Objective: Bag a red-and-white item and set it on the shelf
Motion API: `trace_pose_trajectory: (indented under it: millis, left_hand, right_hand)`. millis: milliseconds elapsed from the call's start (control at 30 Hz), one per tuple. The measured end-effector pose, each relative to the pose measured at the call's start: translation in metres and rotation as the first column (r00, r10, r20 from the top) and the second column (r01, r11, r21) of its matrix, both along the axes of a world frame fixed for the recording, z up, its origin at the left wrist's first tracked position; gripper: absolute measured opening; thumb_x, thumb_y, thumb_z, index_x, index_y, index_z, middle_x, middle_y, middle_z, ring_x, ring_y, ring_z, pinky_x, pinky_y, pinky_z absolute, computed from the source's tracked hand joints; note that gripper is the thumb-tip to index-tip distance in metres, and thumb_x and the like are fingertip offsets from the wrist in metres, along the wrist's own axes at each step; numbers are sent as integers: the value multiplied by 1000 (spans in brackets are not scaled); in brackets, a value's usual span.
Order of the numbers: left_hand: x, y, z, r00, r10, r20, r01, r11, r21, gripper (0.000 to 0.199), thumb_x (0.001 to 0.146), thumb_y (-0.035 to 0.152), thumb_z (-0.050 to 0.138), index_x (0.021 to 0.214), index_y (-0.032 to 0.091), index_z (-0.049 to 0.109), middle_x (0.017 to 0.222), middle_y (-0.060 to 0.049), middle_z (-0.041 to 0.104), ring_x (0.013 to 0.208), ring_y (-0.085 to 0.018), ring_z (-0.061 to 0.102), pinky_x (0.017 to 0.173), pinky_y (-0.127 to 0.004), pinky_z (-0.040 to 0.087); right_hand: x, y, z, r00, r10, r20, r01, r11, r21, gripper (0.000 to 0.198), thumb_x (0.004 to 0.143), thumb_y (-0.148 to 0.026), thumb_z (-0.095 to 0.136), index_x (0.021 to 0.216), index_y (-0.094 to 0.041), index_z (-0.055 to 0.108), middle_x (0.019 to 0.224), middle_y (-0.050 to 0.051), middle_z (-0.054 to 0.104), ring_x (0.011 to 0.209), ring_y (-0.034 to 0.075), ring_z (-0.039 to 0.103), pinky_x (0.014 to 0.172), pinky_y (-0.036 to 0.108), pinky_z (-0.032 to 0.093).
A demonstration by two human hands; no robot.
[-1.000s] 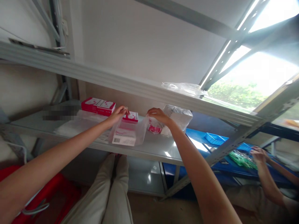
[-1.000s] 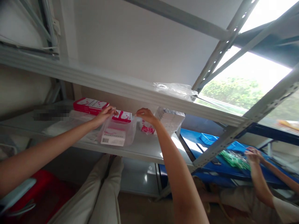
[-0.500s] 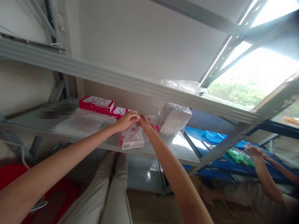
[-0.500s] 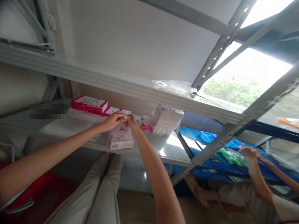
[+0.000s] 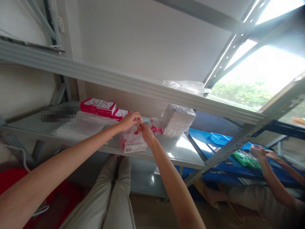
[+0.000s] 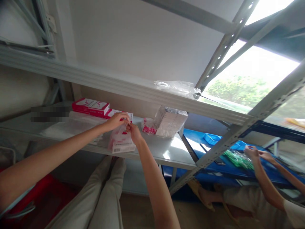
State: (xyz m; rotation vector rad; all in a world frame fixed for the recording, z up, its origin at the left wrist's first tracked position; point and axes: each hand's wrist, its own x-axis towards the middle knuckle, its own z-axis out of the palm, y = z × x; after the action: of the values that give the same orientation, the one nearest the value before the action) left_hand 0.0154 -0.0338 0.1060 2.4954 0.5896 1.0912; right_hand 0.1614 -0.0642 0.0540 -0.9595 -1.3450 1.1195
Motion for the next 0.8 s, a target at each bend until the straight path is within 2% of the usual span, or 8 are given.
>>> trace_pose_trajectory:
  millis: [133, 200, 333, 433, 533, 633, 733, 800]
  left_hand:
    - [0, -2, 0, 998, -42, -47, 41, 999, -15, 14, 81, 14, 53, 72, 17, 64, 79, -3, 63, 80, -18, 59, 78, -29, 43]
    - [4, -4, 0, 991, -92, -100, 92, 996, -12, 16, 80, 13, 51, 69, 17, 62, 78, -3, 61, 79, -17, 57, 78, -29, 43]
    - [3, -6, 2, 992, -98, -74, 100, 995, 12, 17, 79, 12, 49, 66, 17, 59, 86, -3, 58, 81, -17, 55, 78, -29, 42]
    - [-5, -10, 3, 999, 11, 30, -11, 1000, 4, 17, 81, 14, 48, 68, 17, 59, 82, -3, 57, 79, -17, 55, 76, -30, 42]
    - [-8, -20, 1, 999, -11, 35, 11, 1000, -16, 19, 83, 15, 47, 69, 17, 59, 74, -2, 58, 73, -17, 54, 74, -29, 42]
    - [-3, -25, -1, 992, -108, -62, 110, 994, 26, 23, 83, 13, 46, 65, 18, 60, 75, -2, 58, 74, -16, 54, 75, -28, 41]
    - [1, -16, 2, 987, -98, -126, 108, 992, 71, 20, 79, 16, 52, 62, 18, 62, 81, -3, 57, 80, -18, 54, 77, -28, 40]
    - [3, -5, 4, 979, -135, -155, 138, 990, 12, 15, 77, 20, 56, 64, 18, 63, 85, -4, 56, 81, -17, 54, 74, -27, 41]
  right_hand:
    - [2, -14, 1, 989, 144, 14, -144, 990, -2, 15, 69, -29, 63, 74, -20, 52, 72, -1, 52, 68, 12, 47, 63, 22, 44]
    - [-3, -18, -3, 987, 138, 79, -138, 990, -6, 19, 65, -26, 67, 79, -20, 55, 76, -2, 55, 74, 13, 50, 67, 22, 44]
    - [-16, -23, -13, 980, -195, 38, 191, 978, 81, 17, 73, -36, 61, 76, -20, 56, 68, -3, 49, 69, 13, 48, 62, 22, 40]
    - [-16, -31, -15, 960, -275, -45, 278, 945, 171, 31, 76, -43, 60, 97, -20, 60, 78, -1, 54, 78, 15, 51, 68, 23, 42]
    - [-12, -36, -9, 993, -117, -35, 121, 981, 154, 48, 63, -43, 72, 104, -21, 58, 85, -1, 57, 83, 15, 52, 71, 23, 43]
    - [-9, -33, -5, 996, 91, 7, -91, 989, 114, 47, 48, -40, 82, 84, -19, 59, 78, -2, 56, 76, 13, 51, 68, 22, 43]
    - [-9, -29, -10, 996, 85, 15, -86, 993, 80, 38, 62, -51, 73, 67, -18, 53, 60, -5, 44, 56, 8, 39, 55, 20, 34]
    - [-11, -28, -15, 998, 65, 21, -67, 996, 56, 41, 71, -55, 64, 61, -19, 48, 52, -8, 34, 49, 7, 28, 49, 21, 26]
